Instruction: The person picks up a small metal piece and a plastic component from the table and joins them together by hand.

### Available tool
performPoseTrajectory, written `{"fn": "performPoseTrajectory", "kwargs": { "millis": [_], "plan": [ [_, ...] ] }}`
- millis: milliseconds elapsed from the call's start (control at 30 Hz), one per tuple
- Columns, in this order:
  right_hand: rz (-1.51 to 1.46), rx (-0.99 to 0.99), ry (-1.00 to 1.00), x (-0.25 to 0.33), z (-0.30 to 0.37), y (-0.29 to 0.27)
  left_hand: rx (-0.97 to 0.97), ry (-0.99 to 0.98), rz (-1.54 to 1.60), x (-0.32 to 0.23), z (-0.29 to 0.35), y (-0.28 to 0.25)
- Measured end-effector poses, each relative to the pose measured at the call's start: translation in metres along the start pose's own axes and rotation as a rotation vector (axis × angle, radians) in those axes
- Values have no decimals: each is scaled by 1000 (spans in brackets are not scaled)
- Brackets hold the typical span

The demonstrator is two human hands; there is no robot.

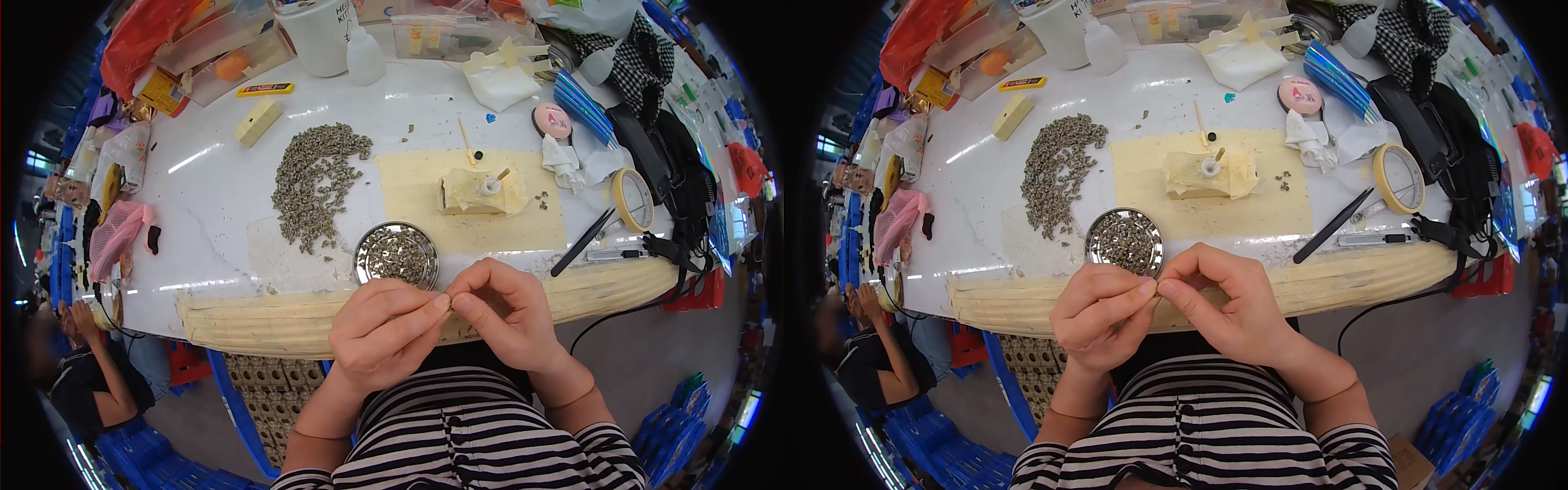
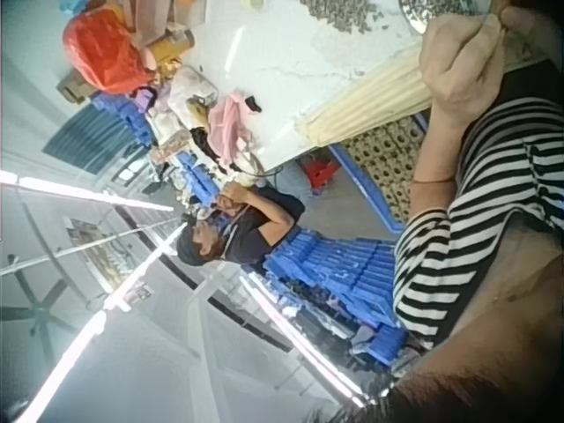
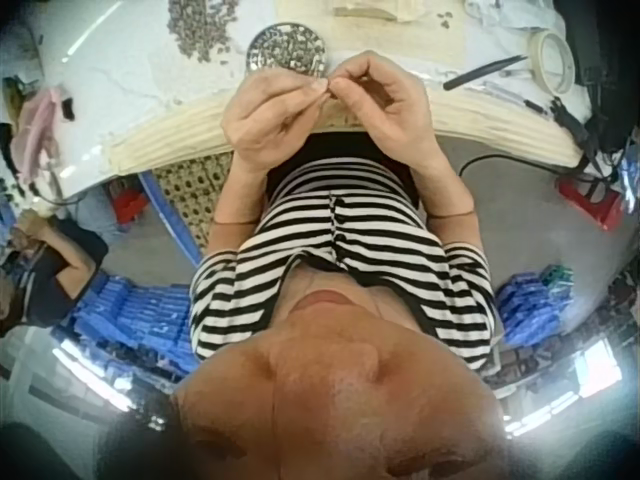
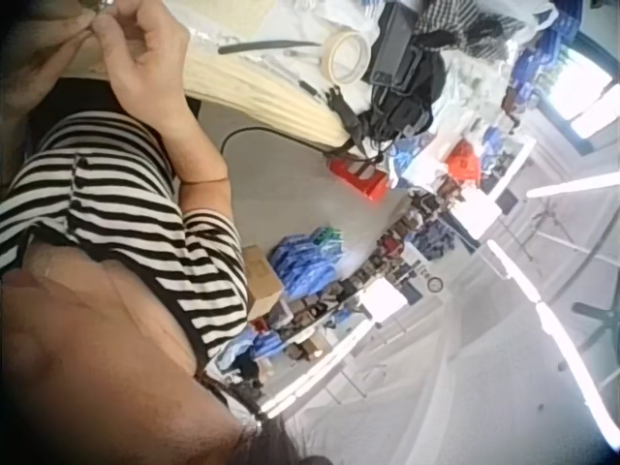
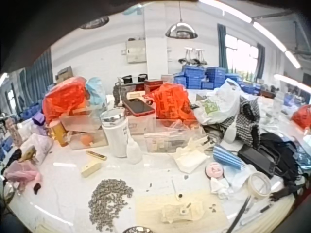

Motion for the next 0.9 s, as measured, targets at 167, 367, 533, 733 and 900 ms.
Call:
{"fn": "performPoseTrajectory", "kwargs": {
  "millis": [167, 367, 533, 733, 900],
  "plan": [
    [-144, 81, 40, 1, -2, 6, 7, 18, 65, 0, -1, -4],
    [-299, 111, 110, -2, 0, 9, 15, 10, 127, 0, -1, -6],
    [-175, 53, -17, 0, 0, 9, -14, 5, 79, 0, -1, -5],
    [206, -33, -341, 10, -1, 5, -38, 1, -3, -1, 0, -4],
    [558, -91, -593, 26, -3, 9, -52, 17, -87, -1, 1, 1]
  ]
}}
Point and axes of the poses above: each hand's wrist, its own z-axis away from the middle knuckle, its own y-axis out of the palm, x = y × z, the point moved 6 cm from there along -z, towards the middle knuckle, and after that the axes turned 10 degrees about -y, right-handed, at the moved point
